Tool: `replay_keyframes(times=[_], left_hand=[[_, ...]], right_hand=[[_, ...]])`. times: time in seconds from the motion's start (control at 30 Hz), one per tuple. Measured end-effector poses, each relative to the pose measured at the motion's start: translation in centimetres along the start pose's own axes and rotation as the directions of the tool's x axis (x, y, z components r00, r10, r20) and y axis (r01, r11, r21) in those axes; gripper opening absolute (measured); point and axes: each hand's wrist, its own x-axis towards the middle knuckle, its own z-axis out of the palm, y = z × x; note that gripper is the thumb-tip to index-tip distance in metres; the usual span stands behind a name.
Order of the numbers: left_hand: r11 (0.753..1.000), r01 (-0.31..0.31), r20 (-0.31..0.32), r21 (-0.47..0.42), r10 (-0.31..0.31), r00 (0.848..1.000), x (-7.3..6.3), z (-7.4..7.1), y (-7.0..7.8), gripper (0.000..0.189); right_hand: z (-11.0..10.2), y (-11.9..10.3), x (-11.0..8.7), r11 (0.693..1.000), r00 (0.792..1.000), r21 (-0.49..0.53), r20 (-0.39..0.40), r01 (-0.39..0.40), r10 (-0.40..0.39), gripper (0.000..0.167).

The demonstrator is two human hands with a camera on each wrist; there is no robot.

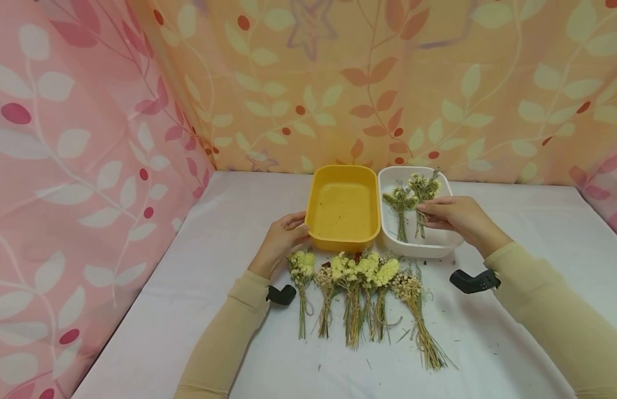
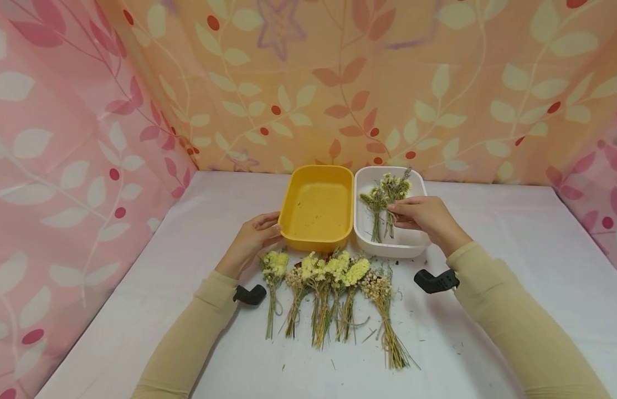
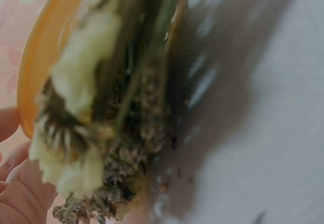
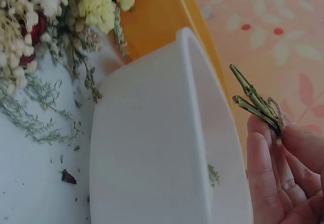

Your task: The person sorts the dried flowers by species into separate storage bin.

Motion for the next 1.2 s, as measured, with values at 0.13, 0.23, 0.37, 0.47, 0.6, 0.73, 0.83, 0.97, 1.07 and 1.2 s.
replay_keyframes(times=[0.13, 0.23, 0.37, 0.47, 0.6, 0.73, 0.83, 0.97, 1.07, 1.2], left_hand=[[1.0, 0.003, 0.0, -0.007, -0.003, 1.0, 0.0, 0.0, -0.1, 0.05], [1.0, 0.014, -0.001, -0.014, -0.014, 1.0, 0.0, 0.0, -0.1, 0.05], [0.999, 0.031, -0.006, -0.017, -0.031, 0.999, 0.0, 0.0, 0.0, 0.05], [0.999, 0.039, -0.012, -0.014, -0.039, 0.999, 0.0, 0.0, 0.0, 0.05], [0.999, 0.045, -0.015, -0.006, -0.045, 0.999, 0.0, 0.0, -0.1, 0.05], [0.999, 0.037, -0.006, -0.005, -0.037, 0.999, 0.0, 0.0, -0.1, 0.05], [1.0, 0.024, 0.0, -0.002, -0.024, 1.0, 0.1, -0.1, -0.1, 0.05], [1.0, 0.023, -0.001, 0.001, -0.023, 1.0, 0.1, -0.1, -0.1, 0.05], [1.0, 0.027, -0.001, -0.001, -0.027, 1.0, 0.1, -0.1, -0.1, 0.05], [0.999, 0.035, -0.005, -0.005, -0.035, 0.999, 0.1, -0.1, -0.1, 0.05]], right_hand=[[0.2, 0.4, 1.2, 0.999, 1.0, 0.03, -0.012, -0.017, 0.017, 0.018], [0.3, 0.7, 2.0, 0.999, 0.999, 0.043, -0.028, -0.029, 0.03, 0.023], [0.4, 1.2, 3.0, 0.999, 0.999, 0.03, -0.04, -0.026, 0.028, 0.008], [0.5, 1.6, 3.7, 1.0, 0.999, -0.02, -0.048, -0.014, 0.013, 0.026], [0.8, 2.1, 4.4, 0.996, 0.998, -0.088, -0.064, -0.031, 0.026, 0.048], [0.9, 2.3, 4.8, 0.991, 0.996, -0.112, -0.073, -0.067, 0.059, 0.05], [0.9, 2.4, 5.1, 0.99, 0.995, -0.121, -0.076, -0.079, 0.07, 0.049], [0.9, 2.6, 5.3, 0.991, 0.993, -0.102, -0.082, -0.092, 0.083, 0.035], [0.8, 2.8, 5.4, 0.991, 0.991, -0.072, -0.083, -0.109, 0.103, 0.02], [0.9, 3.1, 5.6, 0.99, 0.988, -0.035, -0.076, -0.135, 0.132, 0.01]])
